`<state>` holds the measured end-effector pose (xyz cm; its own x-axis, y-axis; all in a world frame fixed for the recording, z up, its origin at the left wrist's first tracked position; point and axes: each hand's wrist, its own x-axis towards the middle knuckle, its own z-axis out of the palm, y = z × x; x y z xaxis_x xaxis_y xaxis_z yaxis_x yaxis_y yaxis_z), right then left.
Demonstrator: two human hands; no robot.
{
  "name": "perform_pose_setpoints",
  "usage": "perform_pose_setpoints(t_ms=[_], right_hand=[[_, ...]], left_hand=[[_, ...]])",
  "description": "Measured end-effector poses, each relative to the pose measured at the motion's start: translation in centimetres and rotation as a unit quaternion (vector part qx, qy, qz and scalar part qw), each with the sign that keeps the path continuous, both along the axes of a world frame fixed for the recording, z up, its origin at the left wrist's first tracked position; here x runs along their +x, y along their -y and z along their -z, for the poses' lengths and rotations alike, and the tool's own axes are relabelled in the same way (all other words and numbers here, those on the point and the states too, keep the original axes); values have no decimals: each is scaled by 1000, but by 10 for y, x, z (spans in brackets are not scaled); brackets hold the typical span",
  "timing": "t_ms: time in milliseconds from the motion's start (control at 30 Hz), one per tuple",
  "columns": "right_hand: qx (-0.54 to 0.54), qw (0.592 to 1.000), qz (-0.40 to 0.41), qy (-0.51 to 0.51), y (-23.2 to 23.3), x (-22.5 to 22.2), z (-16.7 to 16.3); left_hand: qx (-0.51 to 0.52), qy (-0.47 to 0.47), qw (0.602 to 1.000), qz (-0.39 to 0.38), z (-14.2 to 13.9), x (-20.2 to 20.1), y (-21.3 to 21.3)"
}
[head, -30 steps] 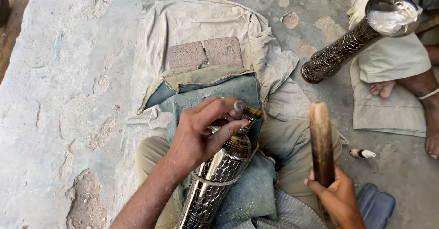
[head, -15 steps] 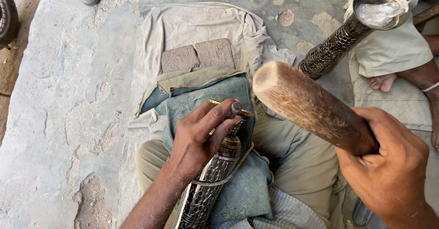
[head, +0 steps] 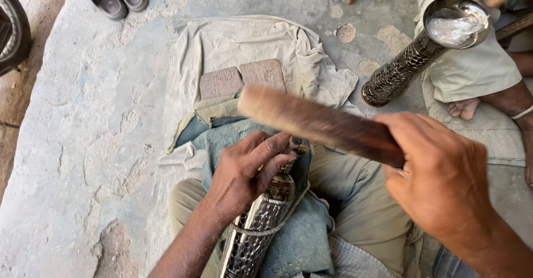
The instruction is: The person sits on the floor and uses a wooden mallet to repeatedly strike a small metal punch held against the rim of a decorative metal vase. The vase is wrapped in a cloth and secured with a rope. The person adjusts the punch and rotates the vase slightly between strikes to work around the rim.
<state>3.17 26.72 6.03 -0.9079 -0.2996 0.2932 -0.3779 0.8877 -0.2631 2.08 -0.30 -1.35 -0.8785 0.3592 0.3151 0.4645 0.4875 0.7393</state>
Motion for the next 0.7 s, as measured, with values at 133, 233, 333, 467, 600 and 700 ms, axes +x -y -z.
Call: perform_pose_setpoints(t_ms=[133, 233, 333, 467, 600, 700], right_hand=[[-129, 988, 52, 73, 8, -5, -4], [10, 997, 24, 76, 10, -8, -11], [-209, 974, 24, 85, 15, -11, -7], [29, 986, 63, 150, 9, -10, 5], [-228, 963, 40, 135, -2, -4, 14], [-176, 981, 37, 72, -1, 0, 16]], left_hand=[[0, -20, 1000, 13, -1, -3, 0], [41, -84, 994, 48, -2, -6, 0], [-15, 12, 999, 27, -5, -7, 3], [3, -11, 999, 47, -6, -10, 4], [10, -37, 997, 67, -3, -13, 5], [7, 1, 998, 60, -2, -11, 8]])
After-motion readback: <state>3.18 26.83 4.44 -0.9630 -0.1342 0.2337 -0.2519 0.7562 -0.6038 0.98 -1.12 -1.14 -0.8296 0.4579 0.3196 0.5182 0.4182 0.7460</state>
